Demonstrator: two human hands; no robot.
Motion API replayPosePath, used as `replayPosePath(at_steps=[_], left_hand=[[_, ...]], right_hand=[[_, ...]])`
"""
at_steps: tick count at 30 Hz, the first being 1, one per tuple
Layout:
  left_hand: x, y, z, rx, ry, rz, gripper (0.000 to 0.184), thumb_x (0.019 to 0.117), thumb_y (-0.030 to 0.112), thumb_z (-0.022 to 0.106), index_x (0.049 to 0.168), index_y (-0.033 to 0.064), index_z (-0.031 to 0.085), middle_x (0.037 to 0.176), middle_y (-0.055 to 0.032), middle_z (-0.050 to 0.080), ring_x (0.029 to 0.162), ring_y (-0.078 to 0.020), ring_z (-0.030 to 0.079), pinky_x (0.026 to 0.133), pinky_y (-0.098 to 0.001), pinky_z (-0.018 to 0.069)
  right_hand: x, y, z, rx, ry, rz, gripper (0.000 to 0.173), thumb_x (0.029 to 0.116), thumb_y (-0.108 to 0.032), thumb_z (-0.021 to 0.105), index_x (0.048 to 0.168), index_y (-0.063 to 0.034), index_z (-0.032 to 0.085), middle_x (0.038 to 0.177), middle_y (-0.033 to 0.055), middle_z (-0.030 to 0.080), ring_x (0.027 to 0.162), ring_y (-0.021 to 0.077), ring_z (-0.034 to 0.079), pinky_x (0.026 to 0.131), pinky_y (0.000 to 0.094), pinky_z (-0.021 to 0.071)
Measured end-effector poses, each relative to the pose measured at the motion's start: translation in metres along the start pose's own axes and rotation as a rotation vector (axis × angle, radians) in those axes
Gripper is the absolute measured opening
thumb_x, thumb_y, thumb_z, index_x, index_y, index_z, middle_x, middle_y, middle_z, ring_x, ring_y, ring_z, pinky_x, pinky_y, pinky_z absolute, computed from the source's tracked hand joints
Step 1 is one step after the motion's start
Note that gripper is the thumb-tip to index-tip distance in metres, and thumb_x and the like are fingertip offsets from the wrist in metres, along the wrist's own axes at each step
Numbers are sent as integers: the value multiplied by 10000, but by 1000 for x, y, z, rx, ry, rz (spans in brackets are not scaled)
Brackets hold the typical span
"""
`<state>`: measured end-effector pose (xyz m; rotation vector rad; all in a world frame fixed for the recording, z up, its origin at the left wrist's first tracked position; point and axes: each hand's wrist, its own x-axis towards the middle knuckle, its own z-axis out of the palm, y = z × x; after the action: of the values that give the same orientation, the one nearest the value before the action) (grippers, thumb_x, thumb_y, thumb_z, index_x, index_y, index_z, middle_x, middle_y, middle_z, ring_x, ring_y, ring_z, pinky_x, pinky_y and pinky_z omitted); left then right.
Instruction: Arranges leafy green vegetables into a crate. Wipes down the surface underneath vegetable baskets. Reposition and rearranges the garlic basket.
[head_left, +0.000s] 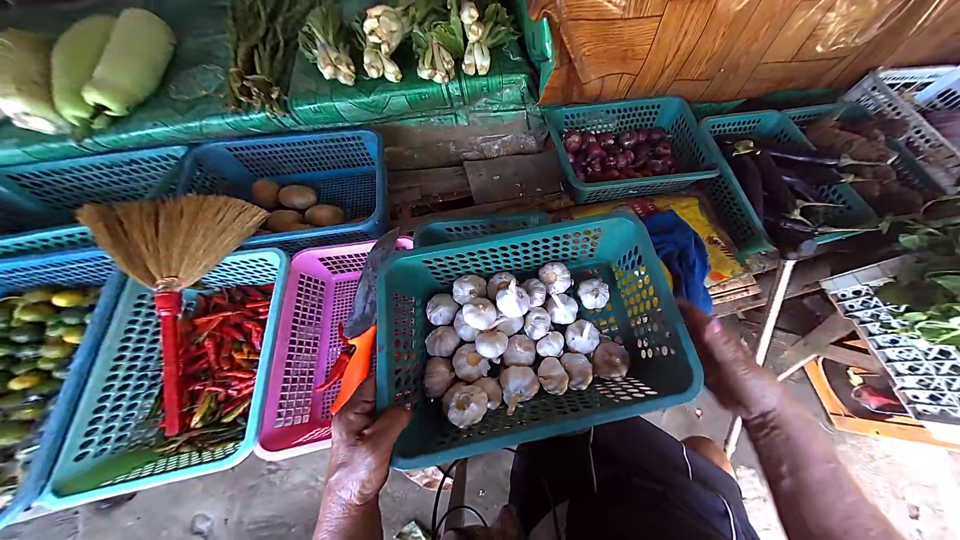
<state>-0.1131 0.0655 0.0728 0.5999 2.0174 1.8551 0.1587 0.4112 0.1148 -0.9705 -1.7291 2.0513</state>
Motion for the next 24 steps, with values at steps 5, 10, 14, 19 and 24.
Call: replayPosePath(at_steps=[5,10,14,19,24], left_hand=[[6,20,0,84,-19,58,443,712,50,609,1150,87,666,976,117,737,878,23,697,756,-194,596],[52,78,22,295,-86,68,377,770,35,640,1145,47,671,952,22,712,838,-1,673,749,-244,584],[118,100,55,150,-207,245,403,793,10,612,1192,32,663,1015,-17,732,901,-38,695,796,-262,599],[156,90,103,-81,-341,310,357,806,-60,601,1159,-25,649,1024,-58,719,931,-78,686,833,-289,585],[149,53,123,-110,-395,172,374,806,-67,592,1172,-22,653,1029,-80,723,930,-105,694,827,-308,592]], right_hand=[[-13,6,31,479,33,104,557,720,-222,883,1184,-97,602,963,81,757,848,174,754,750,364,652],[-27,-23,16,371,186,-136,377,699,-65,749,1066,-109,676,936,54,760,832,138,743,728,355,646],[-36,-51,2,297,276,-399,443,698,14,677,1110,-135,607,990,17,744,907,122,728,796,355,637],[-58,-69,5,265,462,-469,518,670,112,549,1126,-135,529,962,-17,741,889,82,728,771,302,640],[-67,-37,-1,264,497,-424,578,637,79,622,1158,-162,562,1003,-27,747,912,86,728,779,319,638]])
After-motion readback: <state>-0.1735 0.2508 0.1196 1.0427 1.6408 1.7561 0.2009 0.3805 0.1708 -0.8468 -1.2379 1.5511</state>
